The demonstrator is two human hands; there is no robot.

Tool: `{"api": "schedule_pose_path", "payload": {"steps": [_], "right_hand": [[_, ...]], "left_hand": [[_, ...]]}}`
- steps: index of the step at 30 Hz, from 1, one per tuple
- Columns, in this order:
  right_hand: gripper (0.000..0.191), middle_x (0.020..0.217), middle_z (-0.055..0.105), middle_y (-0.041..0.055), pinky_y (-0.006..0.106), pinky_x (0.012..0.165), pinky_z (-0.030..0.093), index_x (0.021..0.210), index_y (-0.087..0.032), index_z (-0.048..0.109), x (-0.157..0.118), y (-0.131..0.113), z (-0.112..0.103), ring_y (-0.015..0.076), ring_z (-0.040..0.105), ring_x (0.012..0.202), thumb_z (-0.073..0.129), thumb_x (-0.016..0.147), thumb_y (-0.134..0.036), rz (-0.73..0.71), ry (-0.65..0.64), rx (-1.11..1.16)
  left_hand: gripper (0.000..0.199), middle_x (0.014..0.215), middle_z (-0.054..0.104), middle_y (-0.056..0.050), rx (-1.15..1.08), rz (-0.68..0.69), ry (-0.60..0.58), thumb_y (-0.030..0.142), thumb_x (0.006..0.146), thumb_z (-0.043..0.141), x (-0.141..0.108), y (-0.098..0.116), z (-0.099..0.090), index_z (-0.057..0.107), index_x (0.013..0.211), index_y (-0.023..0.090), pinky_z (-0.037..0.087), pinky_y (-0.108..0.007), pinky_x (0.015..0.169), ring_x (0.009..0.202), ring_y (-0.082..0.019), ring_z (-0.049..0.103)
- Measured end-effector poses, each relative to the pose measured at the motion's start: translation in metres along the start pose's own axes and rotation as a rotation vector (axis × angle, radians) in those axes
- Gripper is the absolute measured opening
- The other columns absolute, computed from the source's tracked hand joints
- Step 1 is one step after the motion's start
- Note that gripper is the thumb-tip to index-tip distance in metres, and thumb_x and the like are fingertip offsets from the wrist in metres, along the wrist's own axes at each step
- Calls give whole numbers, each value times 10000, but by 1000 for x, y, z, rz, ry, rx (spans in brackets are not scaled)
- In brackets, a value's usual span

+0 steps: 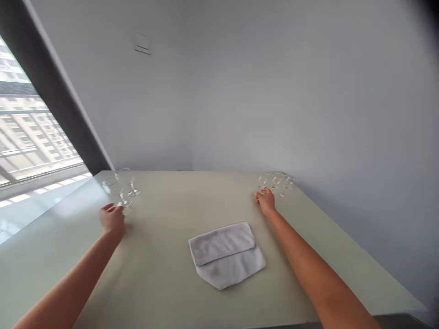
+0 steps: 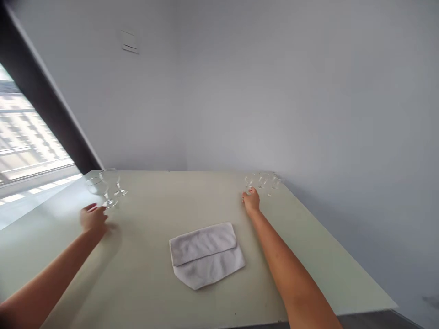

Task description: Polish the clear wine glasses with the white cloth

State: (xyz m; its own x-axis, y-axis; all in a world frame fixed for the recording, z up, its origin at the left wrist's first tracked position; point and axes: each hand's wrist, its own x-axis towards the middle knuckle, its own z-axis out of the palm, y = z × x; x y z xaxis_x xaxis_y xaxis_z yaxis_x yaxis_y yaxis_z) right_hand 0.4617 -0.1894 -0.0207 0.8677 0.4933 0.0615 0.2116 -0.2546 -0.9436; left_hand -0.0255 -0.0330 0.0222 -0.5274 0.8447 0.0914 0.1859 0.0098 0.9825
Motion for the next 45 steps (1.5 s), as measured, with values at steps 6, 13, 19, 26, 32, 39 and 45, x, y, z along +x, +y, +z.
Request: {"api": "schedule_pose_path", "payload": {"steps": [6, 13, 19, 26, 32, 39, 45], "right_hand": [[255, 821, 643, 102, 181, 364, 371, 910, -121, 556, -5, -19, 29, 92, 523, 461, 492, 667, -164, 4, -120, 17], [379, 778, 661, 41, 209, 376, 398, 1046, -170, 536, -135, -67, 90, 107, 512, 459, 544, 676, -253, -226, -658, 97], [473, 821, 668, 18, 256, 578, 485, 1211, -236, 467, -210, -109, 102, 123, 578, 579, 471, 738, -214, -485, -896, 28], [462, 1088, 591, 69, 256, 576, 499, 1197, -243, 457, -196, -97, 60, 137, 599, 712, 496, 739, -285, -452, -897, 2], [327, 966, 615, 118, 338, 523, 502, 1037, -235, 522, -137, -52, 6, 213, 603, 681, 513, 718, -310, -303, -725, -28], [249, 855, 634, 102, 318, 492, 470, 940, -203, 546, -79, -1, -46, 195, 586, 628, 520, 702, -270, -208, -448, -27], [240, 884, 632, 81, 213, 446, 464, 925, -165, 558, -43, 21, -69, 126, 592, 593, 493, 700, -222, -61, -163, -7]], "left_hand": [[275, 810, 531, -12, -67, -20, -376, 186, 596, 536, -71, 0, 8, 578, 868, 181, 381, -193, 499, 577, -78, 472], [310, 867, 599, -37, -39, 112, -811, 341, 630, 632, -155, 23, 40, 680, 910, 217, 402, -239, 607, 633, -100, 469], [270, 812, 601, -54, -125, 102, -781, 364, 644, 633, -162, 21, 41, 677, 853, 200, 396, -256, 584, 610, -113, 488], [305, 717, 619, -22, -107, 124, -491, 416, 644, 605, -62, -2, -18, 585, 832, 176, 371, -236, 560, 596, -112, 492], [317, 747, 636, -28, -56, 123, -296, 414, 638, 576, 10, -22, -50, 558, 842, 173, 403, -235, 593, 628, -114, 511], [303, 729, 637, 0, 40, 96, -211, 391, 623, 588, 26, -31, -43, 583, 834, 173, 404, -214, 562, 576, -93, 493], [205, 624, 597, 114, 259, 95, -146, 381, 629, 605, 33, -31, -34, 600, 802, 272, 381, -181, 539, 572, -86, 509]]}}
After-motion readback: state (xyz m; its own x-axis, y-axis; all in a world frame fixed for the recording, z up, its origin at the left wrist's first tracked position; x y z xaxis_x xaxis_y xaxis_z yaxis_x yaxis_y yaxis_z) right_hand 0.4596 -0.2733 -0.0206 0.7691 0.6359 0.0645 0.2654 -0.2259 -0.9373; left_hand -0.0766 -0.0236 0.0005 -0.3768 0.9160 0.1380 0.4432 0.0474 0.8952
